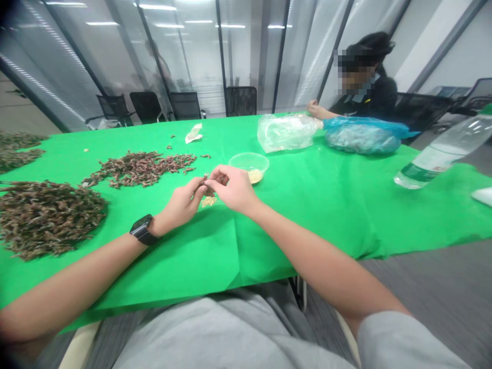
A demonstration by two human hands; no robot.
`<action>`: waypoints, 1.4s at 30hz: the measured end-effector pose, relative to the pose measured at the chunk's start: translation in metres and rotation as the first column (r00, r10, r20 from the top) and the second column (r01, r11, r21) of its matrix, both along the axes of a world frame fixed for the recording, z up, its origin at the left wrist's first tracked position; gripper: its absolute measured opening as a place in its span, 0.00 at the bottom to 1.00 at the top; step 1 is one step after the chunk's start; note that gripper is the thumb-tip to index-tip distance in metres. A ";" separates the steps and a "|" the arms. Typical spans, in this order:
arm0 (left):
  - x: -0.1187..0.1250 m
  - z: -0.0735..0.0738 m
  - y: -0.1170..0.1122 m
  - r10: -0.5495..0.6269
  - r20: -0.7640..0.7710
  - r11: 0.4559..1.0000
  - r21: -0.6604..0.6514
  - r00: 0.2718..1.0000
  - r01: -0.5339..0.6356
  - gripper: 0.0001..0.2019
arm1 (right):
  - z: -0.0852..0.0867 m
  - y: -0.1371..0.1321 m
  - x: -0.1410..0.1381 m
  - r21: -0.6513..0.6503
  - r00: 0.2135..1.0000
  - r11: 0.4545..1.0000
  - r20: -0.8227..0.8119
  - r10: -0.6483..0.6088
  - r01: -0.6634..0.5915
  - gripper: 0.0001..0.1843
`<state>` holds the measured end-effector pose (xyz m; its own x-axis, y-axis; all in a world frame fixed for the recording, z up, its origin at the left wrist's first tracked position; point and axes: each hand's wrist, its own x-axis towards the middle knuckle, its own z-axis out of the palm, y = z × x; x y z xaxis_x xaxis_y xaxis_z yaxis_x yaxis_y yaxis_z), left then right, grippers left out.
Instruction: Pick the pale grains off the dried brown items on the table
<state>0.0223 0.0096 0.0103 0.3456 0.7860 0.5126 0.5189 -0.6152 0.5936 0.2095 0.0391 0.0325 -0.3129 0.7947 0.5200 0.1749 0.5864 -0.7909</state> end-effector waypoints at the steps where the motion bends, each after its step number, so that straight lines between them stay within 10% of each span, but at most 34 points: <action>1: 0.000 0.000 0.000 0.001 0.014 1.000 0.001 1.000 -0.001 0.14 | -0.001 -0.001 0.000 0.112 0.999 0.993 0.042 -0.029 0.024 0.11; 11: 0.003 0.002 -0.002 0.044 0.001 0.998 0.037 0.999 -0.044 0.13 | -0.002 0.000 0.007 0.343 0.969 0.938 0.245 -0.034 -0.054 0.06; 17: -0.004 0.001 0.001 0.121 -0.206 0.972 0.225 0.971 -0.073 0.14 | 0.004 -0.005 -0.002 -0.210 0.994 0.973 -0.076 0.079 -0.093 0.08; 21: -0.008 0.005 0.004 0.113 -0.351 0.929 0.369 0.930 0.026 0.14 | 0.015 -0.003 0.002 -0.696 0.927 0.617 -0.328 0.181 -0.366 0.15; 24: -0.008 0.006 0.005 0.113 -0.342 0.913 0.405 0.933 0.037 0.15 | 0.019 0.000 0.007 -0.767 0.875 0.422 -0.433 0.217 -0.484 0.15; 26: -0.007 0.005 0.004 0.112 -0.280 0.921 0.390 0.953 0.006 0.14 | 0.019 0.000 0.007 -0.743 0.883 0.477 -0.406 0.236 -0.469 0.16; 29: -0.002 0.004 0.001 0.136 -0.155 0.945 0.318 0.979 -0.081 0.13 | 0.014 0.000 0.005 -0.608 0.946 0.728 -0.246 0.209 -0.319 0.14; 33: 0.001 0.003 0.000 0.137 -0.063 0.960 0.254 0.989 -0.117 0.13 | 0.006 -0.001 0.003 -0.069 0.999 0.997 -0.023 0.027 -0.029 0.07; 37: 0.000 0.002 0.002 0.154 -0.060 0.954 0.270 0.986 -0.132 0.15 | 0.000 -0.001 0.004 0.334 0.987 0.941 0.128 -0.102 0.054 0.07; 42: 0.001 0.002 0.001 0.159 -0.086 0.952 0.278 0.983 -0.130 0.16 | -0.005 0.000 0.004 0.424 0.979 0.905 0.168 -0.117 0.036 0.06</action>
